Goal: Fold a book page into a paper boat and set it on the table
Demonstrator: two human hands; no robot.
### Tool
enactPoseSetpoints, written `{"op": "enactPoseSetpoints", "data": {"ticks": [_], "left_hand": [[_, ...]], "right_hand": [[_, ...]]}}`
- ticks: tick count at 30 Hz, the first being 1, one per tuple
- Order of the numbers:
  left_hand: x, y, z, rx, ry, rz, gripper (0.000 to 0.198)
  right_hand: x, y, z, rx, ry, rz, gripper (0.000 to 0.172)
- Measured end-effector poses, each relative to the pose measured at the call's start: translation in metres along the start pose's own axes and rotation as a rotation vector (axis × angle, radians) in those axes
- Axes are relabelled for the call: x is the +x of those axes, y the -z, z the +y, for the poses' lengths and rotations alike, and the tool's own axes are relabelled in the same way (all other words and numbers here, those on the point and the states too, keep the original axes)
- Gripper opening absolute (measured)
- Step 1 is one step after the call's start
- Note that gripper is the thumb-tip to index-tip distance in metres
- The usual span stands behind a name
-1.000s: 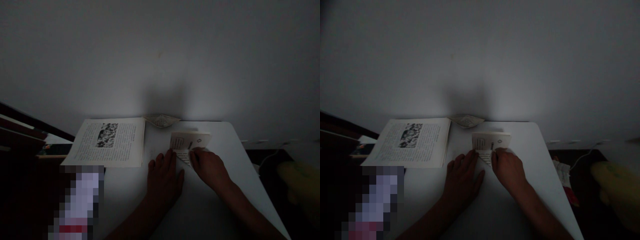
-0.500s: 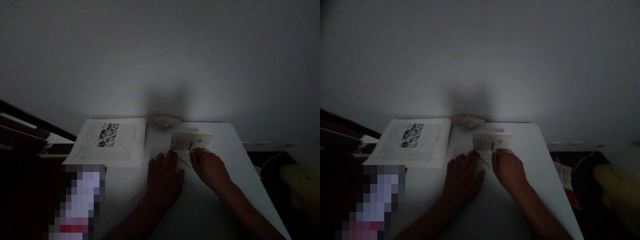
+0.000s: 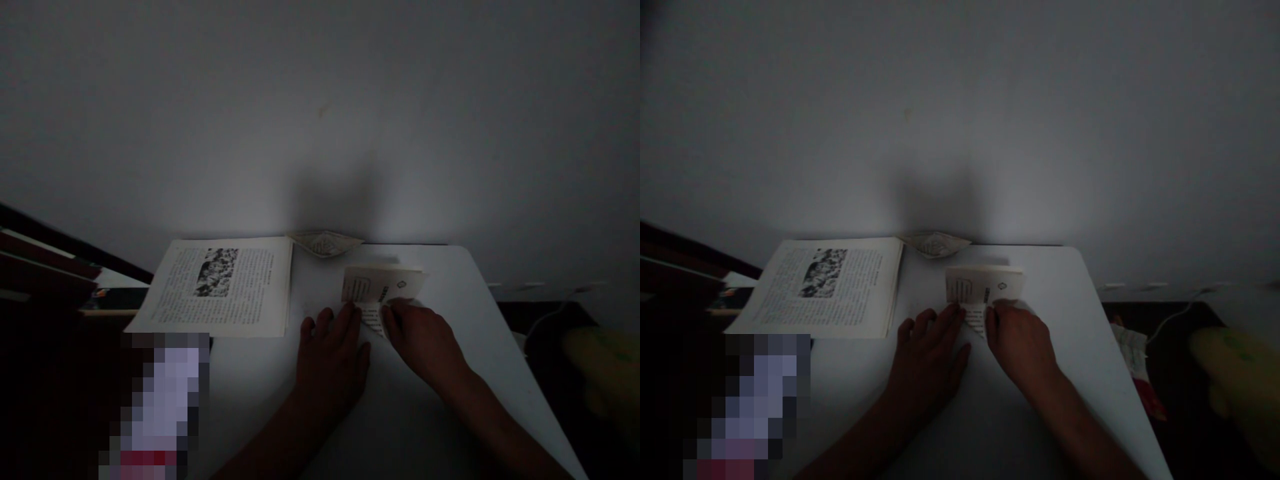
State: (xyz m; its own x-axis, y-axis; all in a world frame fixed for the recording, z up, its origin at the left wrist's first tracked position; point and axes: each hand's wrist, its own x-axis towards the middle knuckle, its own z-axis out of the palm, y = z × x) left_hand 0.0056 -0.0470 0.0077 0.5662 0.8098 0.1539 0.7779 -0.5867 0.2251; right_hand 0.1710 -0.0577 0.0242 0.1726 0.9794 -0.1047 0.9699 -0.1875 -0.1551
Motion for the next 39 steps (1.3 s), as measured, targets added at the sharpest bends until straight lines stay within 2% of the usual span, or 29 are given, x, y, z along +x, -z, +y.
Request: {"op": "enactPoseSetpoints", "data": {"ticks": [7, 22, 30, 39], "left_hand": [[-0.001, 0.001, 0.0, 0.034, 0.035, 0.012, 0.045], [0.001, 0.004, -0.005, 0.069, -0.026, 0.031, 0.038], [-0.002, 0.005, -0.005, 0.047, -0.041, -0.019, 0.037], [-0.007, 0.003, -0.009, 0.035, -0.072, -0.014, 0.04]], "right_hand": [[0.001, 0.001, -0.001, -0.002, 0.002, 0.009, 0.033], [0.0, 0.002, 0.0, 0.008, -0.011, 0.004, 0.034], [0.001, 0.001, -0.001, -0.01, -0.006, 0.011, 0.033], [0.001, -0.002, 0.001, 0.007, -0.013, 0.038, 0.041]]}}
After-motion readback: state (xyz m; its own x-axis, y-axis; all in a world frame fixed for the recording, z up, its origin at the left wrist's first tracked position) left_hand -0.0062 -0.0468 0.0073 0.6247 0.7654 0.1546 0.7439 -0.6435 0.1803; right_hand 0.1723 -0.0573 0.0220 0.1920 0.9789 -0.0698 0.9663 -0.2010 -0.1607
